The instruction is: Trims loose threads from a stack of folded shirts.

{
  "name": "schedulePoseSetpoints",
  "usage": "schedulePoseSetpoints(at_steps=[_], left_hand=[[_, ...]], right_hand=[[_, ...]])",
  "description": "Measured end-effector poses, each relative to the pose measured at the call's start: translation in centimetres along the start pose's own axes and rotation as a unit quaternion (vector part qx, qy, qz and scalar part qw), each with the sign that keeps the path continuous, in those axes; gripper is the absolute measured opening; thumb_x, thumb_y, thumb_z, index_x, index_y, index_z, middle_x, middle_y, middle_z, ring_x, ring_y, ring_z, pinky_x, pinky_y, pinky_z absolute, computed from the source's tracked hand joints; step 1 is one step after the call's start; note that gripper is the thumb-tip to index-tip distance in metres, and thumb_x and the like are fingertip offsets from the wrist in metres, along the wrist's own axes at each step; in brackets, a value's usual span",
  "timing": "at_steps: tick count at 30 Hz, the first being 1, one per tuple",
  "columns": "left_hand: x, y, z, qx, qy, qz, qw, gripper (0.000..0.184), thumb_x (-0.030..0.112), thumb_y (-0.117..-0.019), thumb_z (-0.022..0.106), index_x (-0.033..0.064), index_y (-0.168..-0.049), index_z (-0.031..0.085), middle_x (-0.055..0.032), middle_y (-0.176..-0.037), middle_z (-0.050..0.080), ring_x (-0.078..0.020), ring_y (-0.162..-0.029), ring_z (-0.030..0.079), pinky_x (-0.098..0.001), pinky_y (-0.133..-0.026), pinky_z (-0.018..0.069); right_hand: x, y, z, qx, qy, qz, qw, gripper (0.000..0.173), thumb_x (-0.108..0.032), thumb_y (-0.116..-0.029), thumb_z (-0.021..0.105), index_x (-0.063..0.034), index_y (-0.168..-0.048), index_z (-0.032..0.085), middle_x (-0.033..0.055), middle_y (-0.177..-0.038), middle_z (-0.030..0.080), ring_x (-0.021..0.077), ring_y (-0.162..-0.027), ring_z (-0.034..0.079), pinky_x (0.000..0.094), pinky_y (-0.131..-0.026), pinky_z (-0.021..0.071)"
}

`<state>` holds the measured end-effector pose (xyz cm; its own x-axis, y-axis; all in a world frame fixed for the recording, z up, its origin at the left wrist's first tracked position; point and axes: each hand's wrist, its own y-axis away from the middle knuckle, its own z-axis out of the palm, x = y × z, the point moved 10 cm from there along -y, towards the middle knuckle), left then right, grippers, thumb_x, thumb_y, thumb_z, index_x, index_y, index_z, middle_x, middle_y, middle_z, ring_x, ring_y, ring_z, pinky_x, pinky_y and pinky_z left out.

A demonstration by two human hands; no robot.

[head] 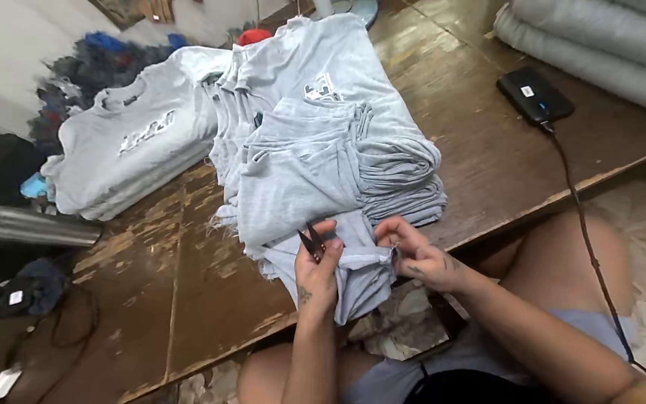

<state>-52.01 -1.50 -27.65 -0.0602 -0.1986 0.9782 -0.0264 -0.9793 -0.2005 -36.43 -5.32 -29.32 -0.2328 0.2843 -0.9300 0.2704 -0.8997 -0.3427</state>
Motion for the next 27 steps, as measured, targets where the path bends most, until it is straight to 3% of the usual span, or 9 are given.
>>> schedulePoseSetpoints(at_steps=[3, 5, 7, 10, 13, 15, 19, 23, 27], left_hand=[[0.0, 0.4, 0.0, 0.004, -0.004, -0.001, 1.000, 0.020, -0.002, -0.0911, 0.056, 0.0032, -0.110, 0.060, 0.0109, -0.082, 0.067, 0.0019, -0.073, 0.064, -0.0182, -0.070, 0.0553], [-0.1, 0.5, 0.2, -0.015, -0.009, 0.003, 1.000, 0.020, -0.001, -0.0905, 0.058, 0.0042, -0.109, 0.063, 0.0123, -0.078, 0.067, 0.0024, -0.070, 0.063, -0.0182, -0.068, 0.0549], [-0.1, 0.7, 0.6, -0.047, -0.031, 0.015, 0.998, 0.019, 0.001, -0.0910, 0.061, 0.0041, -0.110, 0.064, 0.0152, -0.074, 0.065, 0.0044, -0.066, 0.060, -0.0166, -0.065, 0.0523], [0.2, 1.1, 1.1, -0.072, -0.062, 0.023, 0.995, 0.017, 0.001, -0.0922, 0.060, 0.0015, -0.109, 0.064, 0.0148, -0.075, 0.065, 0.0047, -0.066, 0.059, -0.0156, -0.064, 0.0511], [0.2, 0.9, 1.2, -0.074, -0.064, 0.025, 0.995, 0.016, 0.001, -0.0927, 0.060, 0.0010, -0.108, 0.064, 0.0137, -0.076, 0.064, 0.0043, -0.067, 0.059, -0.0162, -0.064, 0.0514], [-0.1, 0.8, 1.1, -0.066, -0.067, 0.019, 0.995, 0.017, 0.001, -0.0927, 0.059, 0.0010, -0.108, 0.065, 0.0136, -0.074, 0.063, 0.0041, -0.066, 0.058, -0.0160, -0.064, 0.0508], [0.2, 0.7, 1.3, -0.068, -0.069, 0.010, 0.995, 0.020, 0.001, -0.0926, 0.058, -0.0007, -0.111, 0.064, 0.0140, -0.073, 0.062, 0.0047, -0.064, 0.057, -0.0151, -0.062, 0.0494], [0.9, 0.9, 1.6, -0.098, -0.090, 0.011, 0.991, 0.025, 0.001, -0.0923, 0.058, -0.0039, -0.117, 0.064, 0.0131, -0.074, 0.062, 0.0048, -0.063, 0.056, -0.0146, -0.060, 0.0480], [1.1, 1.2, 2.0, -0.124, -0.098, 0.014, 0.987, 0.024, 0.001, -0.0933, 0.058, -0.0043, -0.116, 0.064, 0.0125, -0.076, 0.064, 0.0053, -0.065, 0.057, -0.0147, -0.062, 0.0493]], right_hand=[[-2.2, 0.1, 0.9, 0.023, 0.282, -0.093, 0.955, 0.040, -0.022, -0.0957, 0.063, 0.0058, -0.125, 0.062, 0.0212, -0.116, 0.068, 0.0267, -0.109, 0.066, 0.0386, -0.096, 0.0541], [-3.1, -0.1, 1.2, 0.064, 0.426, -0.145, 0.891, 0.026, -0.023, -0.0957, 0.063, 0.0005, -0.104, 0.071, 0.0194, -0.095, 0.073, 0.0317, -0.087, 0.073, 0.0430, -0.076, 0.0611], [-3.7, 0.4, 0.1, 0.061, 0.452, -0.136, 0.879, 0.017, -0.012, -0.0967, 0.061, -0.0001, -0.095, 0.072, 0.0155, -0.086, 0.074, 0.0277, -0.077, 0.074, 0.0403, -0.070, 0.0616], [-5.2, 2.7, -2.8, 0.016, 0.434, -0.120, 0.893, 0.022, -0.013, -0.1020, 0.055, -0.0019, -0.095, 0.072, 0.0120, -0.088, 0.074, 0.0204, -0.080, 0.073, 0.0333, -0.075, 0.0592], [-6.0, 4.3, -4.7, -0.009, 0.454, -0.109, 0.884, 0.026, -0.016, -0.1036, 0.050, -0.0034, -0.093, 0.070, 0.0102, -0.083, 0.070, 0.0168, -0.074, 0.067, 0.0283, -0.069, 0.0542], [-5.7, 4.1, -4.3, -0.014, 0.479, -0.071, 0.875, 0.029, -0.023, -0.1040, 0.051, -0.0032, -0.095, 0.069, 0.0118, -0.082, 0.069, 0.0219, -0.071, 0.067, 0.0355, -0.063, 0.0547], [-4.7, 1.2, -0.7, 0.020, 0.472, -0.074, 0.878, 0.058, -0.054, -0.0981, 0.058, -0.0027, -0.123, 0.068, 0.0192, -0.105, 0.072, 0.0323, -0.089, 0.072, 0.0472, -0.075, 0.0605], [-4.5, 0.4, -0.3, 0.055, 0.464, -0.179, 0.866, 0.020, -0.016, -0.0985, 0.060, -0.0015, -0.095, 0.073, 0.0156, -0.086, 0.074, 0.0295, -0.080, 0.075, 0.0429, -0.072, 0.0616], [-5.8, 2.9, -3.9, 0.013, 0.450, -0.131, 0.883, 0.026, -0.015, -0.1018, 0.053, -0.0019, -0.092, 0.072, 0.0117, -0.082, 0.072, 0.0200, -0.075, 0.070, 0.0331, -0.071, 0.0570]])
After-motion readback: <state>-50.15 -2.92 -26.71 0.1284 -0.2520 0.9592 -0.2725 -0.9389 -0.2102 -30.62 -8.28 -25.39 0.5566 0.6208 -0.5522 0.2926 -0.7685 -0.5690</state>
